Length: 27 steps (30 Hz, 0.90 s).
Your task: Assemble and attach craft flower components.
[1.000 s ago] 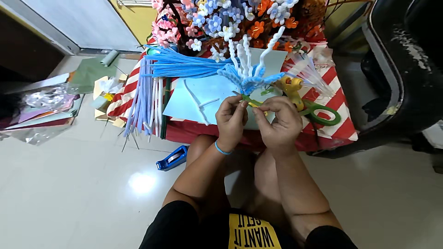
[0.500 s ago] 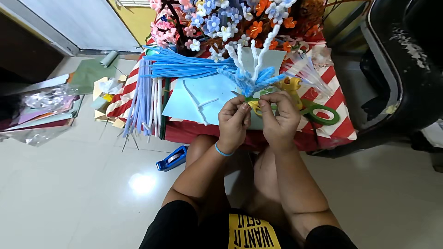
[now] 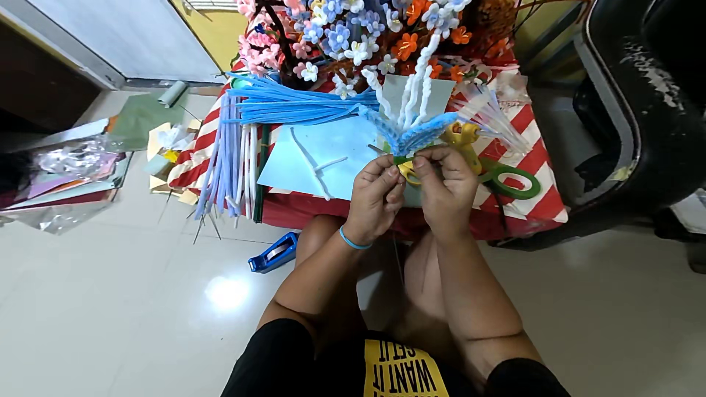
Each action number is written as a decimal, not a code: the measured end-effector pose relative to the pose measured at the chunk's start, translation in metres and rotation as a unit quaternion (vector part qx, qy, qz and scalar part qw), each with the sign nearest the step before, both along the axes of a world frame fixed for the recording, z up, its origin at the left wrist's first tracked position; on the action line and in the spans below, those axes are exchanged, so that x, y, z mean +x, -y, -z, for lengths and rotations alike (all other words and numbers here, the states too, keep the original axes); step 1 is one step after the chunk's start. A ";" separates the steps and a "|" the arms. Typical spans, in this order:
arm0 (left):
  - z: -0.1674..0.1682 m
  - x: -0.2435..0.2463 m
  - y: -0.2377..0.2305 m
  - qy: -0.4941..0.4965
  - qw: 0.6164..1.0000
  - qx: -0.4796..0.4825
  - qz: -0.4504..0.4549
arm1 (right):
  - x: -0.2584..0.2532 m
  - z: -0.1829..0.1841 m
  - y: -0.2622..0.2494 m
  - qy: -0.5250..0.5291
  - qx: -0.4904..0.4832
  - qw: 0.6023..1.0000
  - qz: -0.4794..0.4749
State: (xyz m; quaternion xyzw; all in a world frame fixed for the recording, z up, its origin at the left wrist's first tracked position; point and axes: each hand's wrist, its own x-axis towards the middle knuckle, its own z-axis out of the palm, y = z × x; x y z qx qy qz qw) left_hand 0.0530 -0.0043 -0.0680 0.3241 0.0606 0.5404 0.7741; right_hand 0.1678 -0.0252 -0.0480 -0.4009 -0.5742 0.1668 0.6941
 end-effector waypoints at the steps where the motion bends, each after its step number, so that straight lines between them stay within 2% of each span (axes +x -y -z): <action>1: 0.000 0.000 0.000 -0.004 1.000 0.001 -0.005 | 0.000 0.000 0.000 0.001 0.005 1.000 0.001; 6: 0.002 0.003 -0.001 -0.045 0.997 0.010 -0.069 | 0.000 -0.002 0.003 0.014 0.009 1.000 0.003; 14: 0.004 0.008 0.001 -0.081 0.989 0.018 -0.123 | -0.003 -0.005 0.008 -0.033 -0.008 0.999 -0.028; 20: 0.001 0.008 0.004 -0.078 0.991 -0.013 -0.108 | 0.004 -0.004 0.004 -0.052 -0.005 0.998 -0.033; 27: -0.003 0.003 0.005 -0.045 0.998 -0.033 -0.041 | 0.003 0.000 -0.002 -0.057 -0.031 0.998 -0.007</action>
